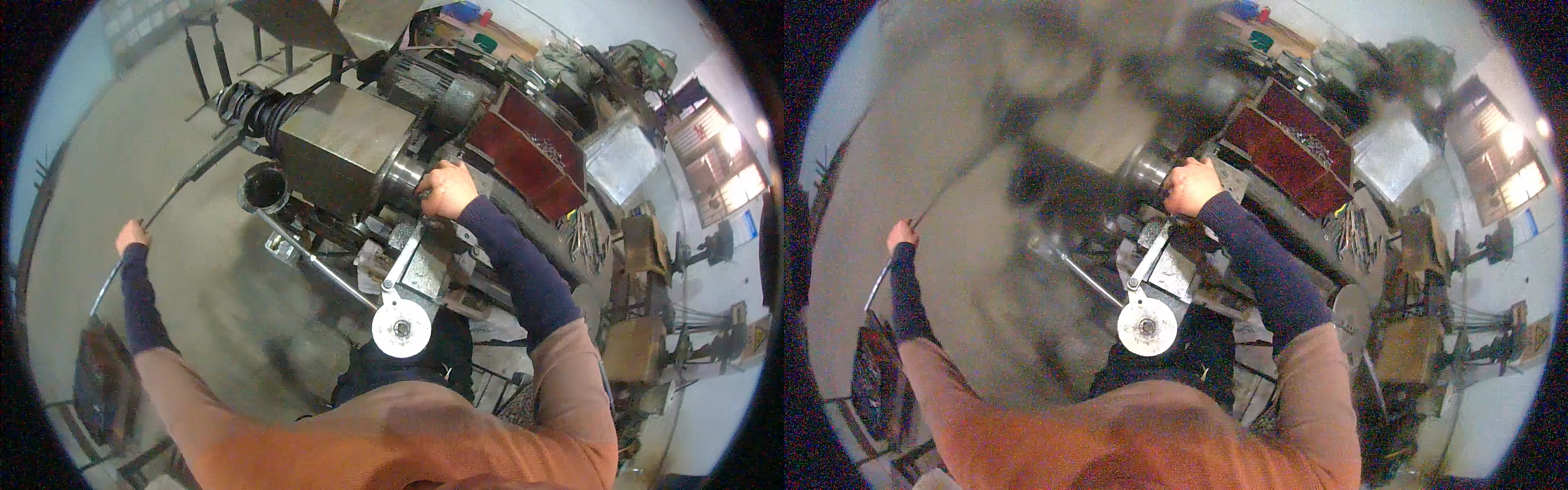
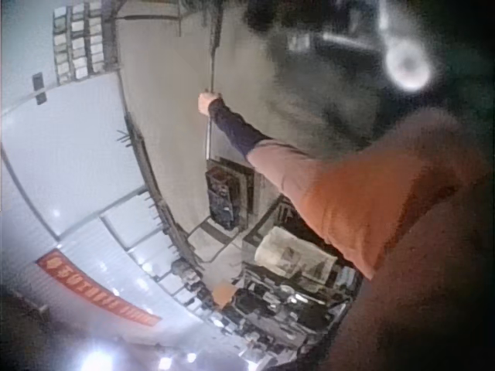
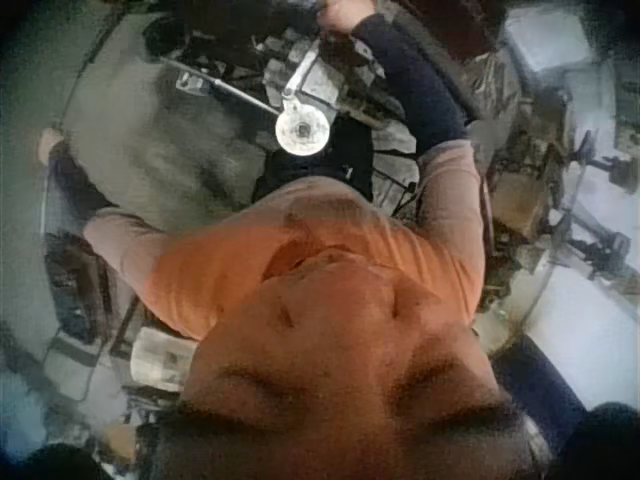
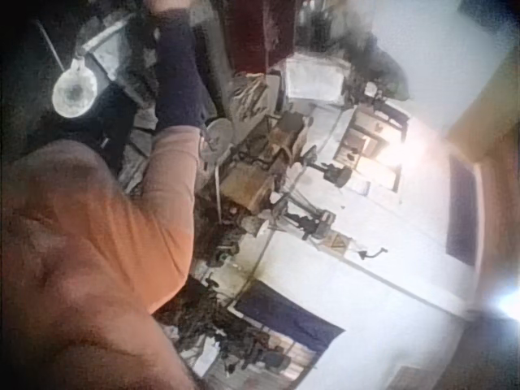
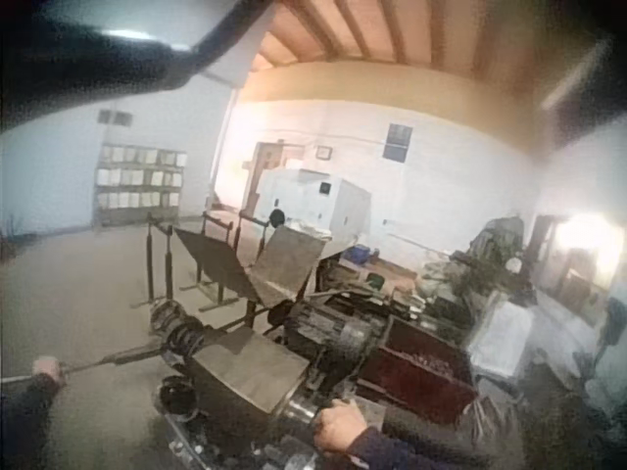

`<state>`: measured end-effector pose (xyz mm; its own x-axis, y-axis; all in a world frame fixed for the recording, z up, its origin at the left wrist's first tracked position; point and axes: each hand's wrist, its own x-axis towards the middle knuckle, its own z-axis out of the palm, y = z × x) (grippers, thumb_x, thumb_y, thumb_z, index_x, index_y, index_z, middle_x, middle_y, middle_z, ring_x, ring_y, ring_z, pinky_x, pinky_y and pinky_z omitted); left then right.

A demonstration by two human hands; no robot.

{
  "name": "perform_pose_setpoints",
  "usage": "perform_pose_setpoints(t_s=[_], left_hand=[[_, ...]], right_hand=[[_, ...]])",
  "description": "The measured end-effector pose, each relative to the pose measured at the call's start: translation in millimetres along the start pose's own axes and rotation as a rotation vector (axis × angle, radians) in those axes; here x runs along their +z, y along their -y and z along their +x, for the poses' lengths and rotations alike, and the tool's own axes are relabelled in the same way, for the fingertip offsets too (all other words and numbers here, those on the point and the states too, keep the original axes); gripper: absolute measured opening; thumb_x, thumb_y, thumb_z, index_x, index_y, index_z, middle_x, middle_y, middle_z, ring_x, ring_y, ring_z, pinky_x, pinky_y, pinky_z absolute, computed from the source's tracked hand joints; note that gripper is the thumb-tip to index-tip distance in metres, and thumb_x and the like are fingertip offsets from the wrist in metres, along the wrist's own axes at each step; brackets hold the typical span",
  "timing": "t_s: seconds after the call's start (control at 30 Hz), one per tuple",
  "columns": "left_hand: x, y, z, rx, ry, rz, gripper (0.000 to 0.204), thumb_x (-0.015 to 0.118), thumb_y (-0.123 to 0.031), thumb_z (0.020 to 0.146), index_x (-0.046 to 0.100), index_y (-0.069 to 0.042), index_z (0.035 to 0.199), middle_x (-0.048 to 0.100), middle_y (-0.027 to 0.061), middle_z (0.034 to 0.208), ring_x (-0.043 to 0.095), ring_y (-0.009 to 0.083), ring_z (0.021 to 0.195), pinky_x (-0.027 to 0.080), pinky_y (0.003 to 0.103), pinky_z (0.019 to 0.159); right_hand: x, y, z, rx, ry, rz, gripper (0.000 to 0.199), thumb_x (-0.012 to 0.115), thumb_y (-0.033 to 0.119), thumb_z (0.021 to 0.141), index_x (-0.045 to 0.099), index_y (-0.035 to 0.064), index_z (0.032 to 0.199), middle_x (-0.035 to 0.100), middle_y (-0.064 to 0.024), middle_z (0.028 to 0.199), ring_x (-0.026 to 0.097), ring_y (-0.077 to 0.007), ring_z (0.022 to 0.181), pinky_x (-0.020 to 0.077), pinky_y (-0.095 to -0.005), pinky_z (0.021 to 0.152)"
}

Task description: The person operates a metal lathe, repeatedly loading small metal parts into the chuck, adjusting controls, and removing finished pieces. They place the processed parts into a nearby container and continue the cycle with additional parts.

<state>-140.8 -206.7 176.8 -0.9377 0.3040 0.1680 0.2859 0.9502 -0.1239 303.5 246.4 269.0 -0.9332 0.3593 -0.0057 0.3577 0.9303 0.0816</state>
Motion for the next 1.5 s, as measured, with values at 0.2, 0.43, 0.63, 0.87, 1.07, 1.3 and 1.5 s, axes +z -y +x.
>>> perform_pose_setpoints(t_s=[0.2, 0.43, 0.63, 0.87, 1.07, 1.3, 1.5], left_hand=[[48.7, -165.2, -79.7, 0.041, -0.121, -0.870, 0.022, 0.058, -0.013, 0.071, 0.062, -0.001, 0.088, 0.062, 0.0178, 0.085, 0.060, 0.0318, 0.084, 0.047, 0.039, 0.073], [131.5, -252.6, -114.8, 0.519, 0.339, -0.050, 0.030, 0.061, -0.029, 0.069, 0.064, -0.011, 0.092, 0.064, 0.0131, 0.089, 0.060, 0.0300, 0.087, 0.045, 0.040, 0.079], [127.6, -246.9, -92.4, 0.403, 0.197, -0.004, 0.024, 0.057, -0.024, 0.072, 0.065, -0.016, 0.093, 0.065, 0.0093, 0.088, 0.062, 0.0264, 0.084, 0.046, 0.043, 0.077], [71.0, -234.5, -71.5, 0.236, 0.440, -1.199, 0.030, 0.058, -0.019, 0.082, 0.055, 0.007, 0.096, 0.061, 0.0139, 0.073, 0.060, 0.0189, 0.055, 0.050, 0.031, 0.041], [151.3, -228.2, -34.8, 0.493, -0.167, -0.815, 0.037, 0.061, -0.023, 0.072, 0.060, 0.006, 0.095, 0.061, 0.0214, 0.081, 0.062, 0.0302, 0.070, 0.050, 0.036, 0.062], [90.6, -184.8, -109.0, 0.055, 0.108, -1.120, 0.030, 0.058, -0.014, 0.070, 0.059, 0.010, 0.088, 0.062, 0.0158, 0.077, 0.060, 0.0215, 0.062, 0.049, 0.033, 0.059], [85.5, -75.8, -219.1, -0.309, -0.054, -1.241, 0.026, 0.056, -0.012, 0.073, 0.057, 0.010, 0.087, 0.060, 0.0175, 0.074, 0.061, 0.0256, 0.064, 0.049, 0.033, 0.054]], right_hand=[[-18.6, 0.3, -54.4, -0.085, -0.420, 0.153, 0.034, 0.063, 0.022, 0.053, 0.066, 0.0105, 0.085, 0.060, -0.0047, 0.094, 0.048, -0.0262, 0.100, 0.0300, -0.0447, 0.090], [-22.2, -49.0, -234.4, 0.205, -0.510, 0.123, 0.039, 0.061, 0.014, 0.052, 0.063, 0.0081, 0.090, 0.057, -0.0101, 0.102, 0.049, -0.0312, 0.102, 0.0338, -0.0432, 0.091], [33.1, -113.1, -398.5, 0.646, -0.433, 0.107, 0.029, 0.058, 0.007, 0.055, 0.064, 0.0046, 0.083, 0.061, -0.0147, 0.088, 0.056, -0.0324, 0.083, 0.0448, -0.0376, 0.074], [117.3, -192.3, -600.8, 1.532, 0.088, 0.035, 0.063, 0.072, 0.025, 0.058, 0.053, 0.0098, 0.116, 0.058, -0.0160, 0.108, 0.056, -0.0303, 0.100, 0.0447, -0.0365, 0.084], [140.7, -226.8, -617.2, 1.593, 0.273, 0.091, 0.051, 0.062, 0.016, 0.060, 0.056, 0.0061, 0.110, 0.059, -0.0173, 0.106, 0.056, -0.0292, 0.101, 0.0438, -0.0339, 0.087], [152.8, -192.2, -684.0, 1.739, 0.379, 0.037, 0.038, 0.055, 0.024, 0.070, 0.059, 0.0070, 0.104, 0.059, -0.0173, 0.104, 0.056, -0.0319, 0.098, 0.0453, -0.0400, 0.083], [143.3, -144.8, -632.1, 1.861, 0.239, -0.018, 0.036, 0.058, 0.026, 0.066, 0.060, 0.0096, 0.099, 0.060, -0.0158, 0.102, 0.056, -0.0331, 0.098, 0.0453, -0.0429, 0.080]])
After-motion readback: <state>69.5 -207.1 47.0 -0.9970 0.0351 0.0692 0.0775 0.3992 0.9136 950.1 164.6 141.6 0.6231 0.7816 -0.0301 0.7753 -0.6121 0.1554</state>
